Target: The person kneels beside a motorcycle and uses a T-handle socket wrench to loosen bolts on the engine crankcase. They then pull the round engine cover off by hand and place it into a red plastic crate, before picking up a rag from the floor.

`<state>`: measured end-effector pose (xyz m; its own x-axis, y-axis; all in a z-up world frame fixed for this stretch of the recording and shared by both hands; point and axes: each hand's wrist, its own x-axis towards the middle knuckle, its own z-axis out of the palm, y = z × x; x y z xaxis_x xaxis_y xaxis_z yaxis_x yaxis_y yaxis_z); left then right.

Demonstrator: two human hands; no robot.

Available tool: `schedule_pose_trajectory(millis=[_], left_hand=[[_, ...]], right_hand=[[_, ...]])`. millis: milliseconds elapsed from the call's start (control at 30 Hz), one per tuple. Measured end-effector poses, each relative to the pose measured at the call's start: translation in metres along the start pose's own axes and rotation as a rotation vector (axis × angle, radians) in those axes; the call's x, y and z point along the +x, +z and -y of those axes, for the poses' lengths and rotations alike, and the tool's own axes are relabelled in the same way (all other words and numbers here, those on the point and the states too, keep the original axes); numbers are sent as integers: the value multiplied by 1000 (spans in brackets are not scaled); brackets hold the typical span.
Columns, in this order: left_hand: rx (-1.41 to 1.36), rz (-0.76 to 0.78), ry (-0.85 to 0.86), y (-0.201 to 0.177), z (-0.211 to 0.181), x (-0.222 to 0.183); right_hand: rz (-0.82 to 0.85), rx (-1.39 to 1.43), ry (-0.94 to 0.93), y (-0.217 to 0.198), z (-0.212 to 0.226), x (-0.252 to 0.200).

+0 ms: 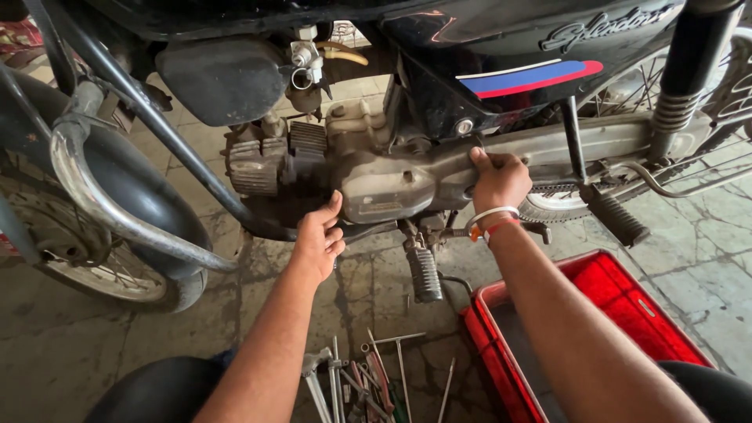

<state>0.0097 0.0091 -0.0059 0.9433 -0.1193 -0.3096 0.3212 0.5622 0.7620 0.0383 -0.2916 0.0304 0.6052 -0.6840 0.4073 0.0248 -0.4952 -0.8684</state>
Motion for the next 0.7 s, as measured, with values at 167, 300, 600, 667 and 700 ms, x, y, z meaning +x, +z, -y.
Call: schedule_pose_trajectory(millis=[167,300,600,667,700], left_hand=[[40,-19,3,4,-2,-7],[74,-1,35,7,-5,-12],[78,-50,85,2,11,2],[75,-58,87,4,10,1],[72,-64,87,6,10,1]], right_hand=[[-70,-29,42,1,13,-8],[-110,71,212,-1,30,-14],[-106,-80,10,6,12,-4],[-113,-80,-16,10,5,-3],[-122,-81,-41,11,2,-2]])
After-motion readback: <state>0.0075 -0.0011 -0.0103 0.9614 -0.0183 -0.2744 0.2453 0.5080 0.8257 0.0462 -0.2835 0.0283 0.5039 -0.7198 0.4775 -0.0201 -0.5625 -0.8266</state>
